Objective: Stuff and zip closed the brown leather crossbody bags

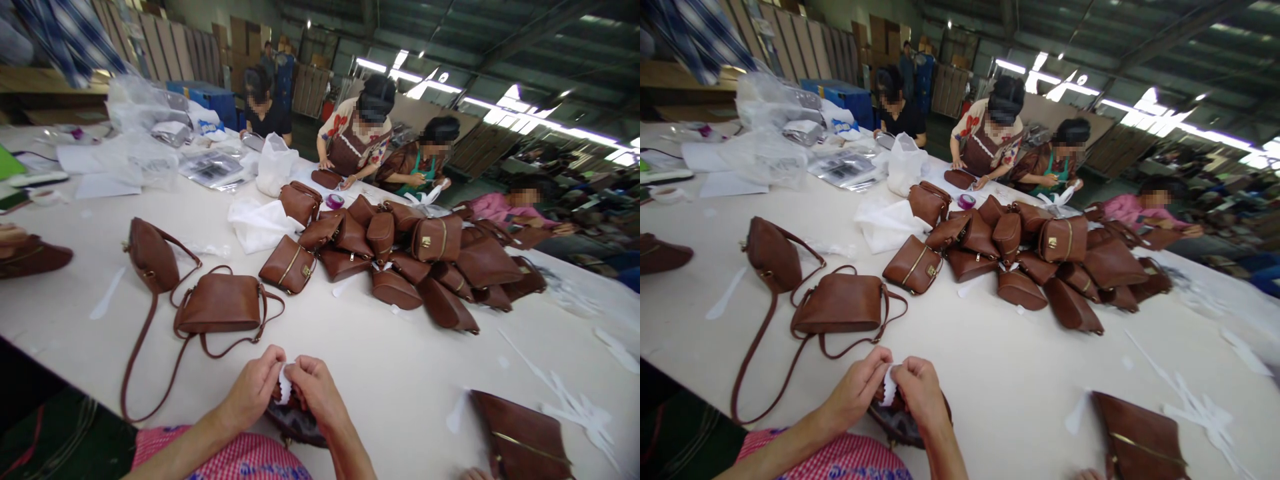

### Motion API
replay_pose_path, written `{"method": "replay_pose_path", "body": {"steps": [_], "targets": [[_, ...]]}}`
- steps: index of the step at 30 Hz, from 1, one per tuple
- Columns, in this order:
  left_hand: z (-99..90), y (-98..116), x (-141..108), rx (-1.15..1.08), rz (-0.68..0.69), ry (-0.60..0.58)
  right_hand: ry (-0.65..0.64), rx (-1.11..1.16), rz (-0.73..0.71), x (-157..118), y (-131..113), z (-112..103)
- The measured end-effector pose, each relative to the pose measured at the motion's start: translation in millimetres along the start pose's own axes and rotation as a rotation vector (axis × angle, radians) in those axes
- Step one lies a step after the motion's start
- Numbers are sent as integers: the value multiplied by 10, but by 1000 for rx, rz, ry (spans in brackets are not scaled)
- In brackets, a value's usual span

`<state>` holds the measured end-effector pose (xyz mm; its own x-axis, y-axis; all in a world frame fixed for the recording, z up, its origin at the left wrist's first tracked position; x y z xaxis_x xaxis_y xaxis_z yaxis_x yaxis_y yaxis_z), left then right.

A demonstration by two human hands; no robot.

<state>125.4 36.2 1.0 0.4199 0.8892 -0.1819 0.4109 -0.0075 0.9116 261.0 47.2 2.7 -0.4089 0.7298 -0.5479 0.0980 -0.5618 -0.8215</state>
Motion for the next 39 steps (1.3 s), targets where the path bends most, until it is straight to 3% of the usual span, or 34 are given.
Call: {"method": "replay_pose_path", "body": {"steps": [7, 14, 18, 21, 23, 26, 31, 36, 39], "targets": [[10, -10, -26, 31, -1, 9, 32, 9, -1, 10, 30, 64], [21, -39, -60, 84, 51, -54, 195, -112, -167, -18, 208, 95], [-7, -65, -27, 34, 5, -61, 124, -22, -138, -22, 251, 78], [-42, -53, -4, 23, -22, -27, -2, 156, -124, -22, 188, 42], [-57, -31, 5, 30, -25, -20, -12, 244, -113, -24, 120, -14], [-60, -3, 19, 35, -21, -42, 23, 92, -112, -20, 0, -99], [-66, 34, 43, 18, -11, -80, 16, -250, -229, -4, -156, -118], [-93, 113, 34, -43, -2, -172, 194, -222, -376, -17, -153, -93], [-116, 151, 20, -42, -7, -220, 233, -171, -374, -31, -135, -99]]}}
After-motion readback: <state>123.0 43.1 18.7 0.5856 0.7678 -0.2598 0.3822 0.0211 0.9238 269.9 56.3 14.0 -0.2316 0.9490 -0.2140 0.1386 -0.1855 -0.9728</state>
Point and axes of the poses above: each hand's wrist, its own x-axis towards the middle knuckle, its own z-axis out of the palm, y = z × x, the point moved 3 cm from there along x, towards the middle knuckle, and after that the axes turned 13 degrees about -y, right-handed, at the moved point
